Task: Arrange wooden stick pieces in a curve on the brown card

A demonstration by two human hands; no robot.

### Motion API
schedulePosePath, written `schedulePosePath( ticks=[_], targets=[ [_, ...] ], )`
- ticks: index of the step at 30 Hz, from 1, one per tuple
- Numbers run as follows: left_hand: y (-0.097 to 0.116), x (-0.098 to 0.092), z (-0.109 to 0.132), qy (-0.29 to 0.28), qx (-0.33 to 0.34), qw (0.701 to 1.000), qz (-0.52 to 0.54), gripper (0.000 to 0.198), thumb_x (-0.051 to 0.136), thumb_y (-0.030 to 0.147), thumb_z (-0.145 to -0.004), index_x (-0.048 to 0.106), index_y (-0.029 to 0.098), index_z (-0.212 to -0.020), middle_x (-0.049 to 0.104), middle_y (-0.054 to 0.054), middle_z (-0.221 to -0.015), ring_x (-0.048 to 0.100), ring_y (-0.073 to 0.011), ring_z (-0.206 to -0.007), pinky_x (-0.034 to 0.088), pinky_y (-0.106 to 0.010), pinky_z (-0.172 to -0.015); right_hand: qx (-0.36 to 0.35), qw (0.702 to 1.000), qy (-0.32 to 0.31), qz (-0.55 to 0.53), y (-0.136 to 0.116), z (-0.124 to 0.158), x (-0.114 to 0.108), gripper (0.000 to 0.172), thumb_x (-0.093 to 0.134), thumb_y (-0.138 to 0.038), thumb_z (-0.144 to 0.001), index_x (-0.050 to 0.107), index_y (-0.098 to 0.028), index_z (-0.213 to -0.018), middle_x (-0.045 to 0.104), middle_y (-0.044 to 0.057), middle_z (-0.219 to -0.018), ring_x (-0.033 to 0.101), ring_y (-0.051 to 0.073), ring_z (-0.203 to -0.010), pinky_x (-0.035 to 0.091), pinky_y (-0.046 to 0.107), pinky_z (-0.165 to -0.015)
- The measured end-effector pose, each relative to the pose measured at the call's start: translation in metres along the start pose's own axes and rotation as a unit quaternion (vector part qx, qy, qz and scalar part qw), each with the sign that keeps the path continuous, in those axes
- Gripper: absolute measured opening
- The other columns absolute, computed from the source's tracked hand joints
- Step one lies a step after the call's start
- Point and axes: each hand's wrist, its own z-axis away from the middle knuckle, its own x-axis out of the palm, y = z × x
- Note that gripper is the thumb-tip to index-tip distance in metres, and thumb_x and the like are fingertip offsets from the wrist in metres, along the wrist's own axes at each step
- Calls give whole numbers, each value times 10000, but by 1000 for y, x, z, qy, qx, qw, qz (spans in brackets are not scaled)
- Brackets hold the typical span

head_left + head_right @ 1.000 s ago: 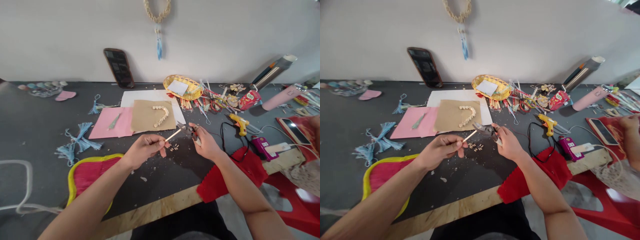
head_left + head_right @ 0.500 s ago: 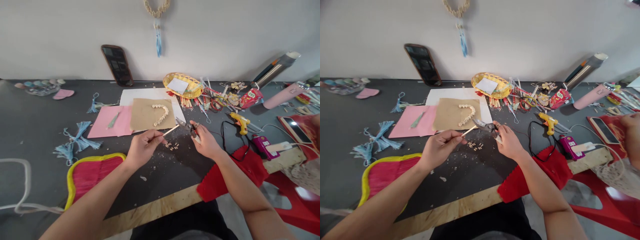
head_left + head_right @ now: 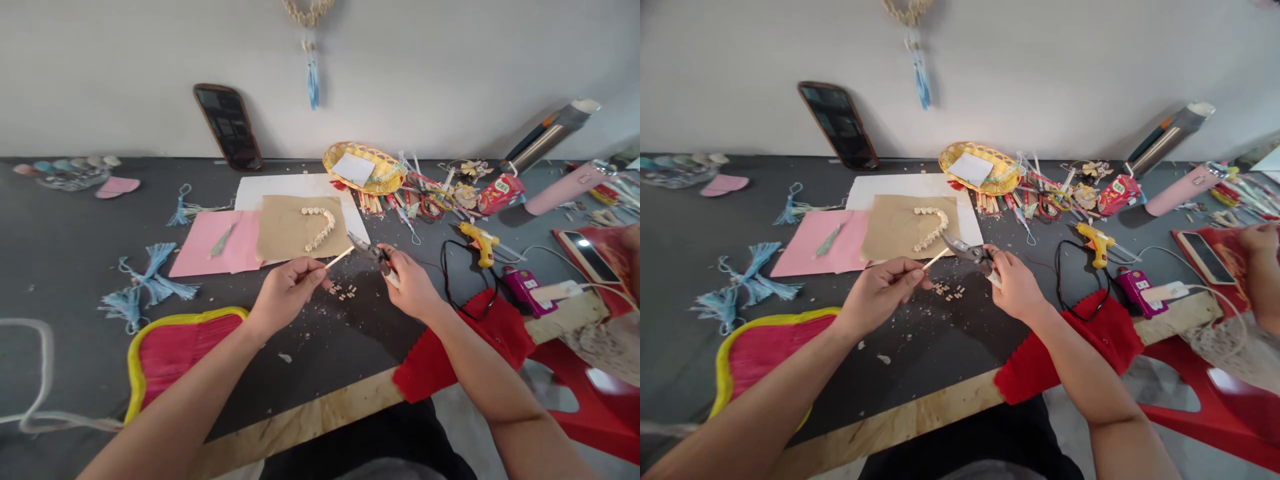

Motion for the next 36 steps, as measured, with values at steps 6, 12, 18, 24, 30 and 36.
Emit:
schedulePosePath(
  ticks=[6, 12, 18, 24, 30, 36],
  targets=[
    [3, 2, 6, 74, 59, 989, -117, 200, 551, 319, -872, 680, 171, -833, 738, -29, -780, 556, -109, -608, 407, -216, -568, -30, 999, 15, 14, 5, -2, 3, 611, 493, -140, -847, 322, -194, -1431, 572, 153, -1218, 557, 303, -1112, 489, 503, -964],
    [9, -6, 4, -76, -37, 995, 43, 288, 554, 409, -861, 646, 143, -800, 716, -55, -686, 360, -64, -428, 286, -204, -417, -65, 998, -2, 11, 6, -4, -1, 527, 470, -174, -889, 359, -165, -1405, 559, 172, -1273, 544, 301, -1155, 454, 512, -1014],
    [14, -8, 1, -92, -82, 988, 92, 294, 619, 433, -800, 617, 140, -774, 687, -49, -629, 316, -52, -413, 245, -192, -399, -30, 999, -18, -6, 2, -2, -2, 536, 484, -138, -849, 397, -171, -1377, 597, 161, -1205, 588, 295, -1102, 511, 458, -933],
    [7, -3, 0, -47, -47, 997, 28, 308, 581, 442, -833, 633, 141, -790, 694, -47, -690, 366, -63, -435, 288, -199, -424, 2, 1000, -16, 8, 1, 1, 2, 559, 503, -140, -831, 396, -193, -1377, 610, 141, -1176, 609, 285, -1038, 523, 439, -892],
    [7, 4, 4, 60, 22, 994, -84, 213, 559, 347, -857, 665, 163, -863, 711, -27, -769, 465, -83, -517, 361, -202, -502, -22, 999, -9, 32, 4, -1, 7, 580, 494, -154, -854, 354, -160, -1417, 581, 167, -1202, 568, 300, -1078, 498, 471, -927],
    [15, -4, 5, -61, -47, 996, 51, 254, 569, 378, -851, 634, 142, -784, 712, -56, -715, 332, -55, -419, 245, -200, -399, -45, 998, -30, 26, 4, -3, 2, 547, 479, -160, -869, 364, -159, -1404, 575, 168, -1209, 548, 307, -1098, 478, 498, -947]
  ],
)
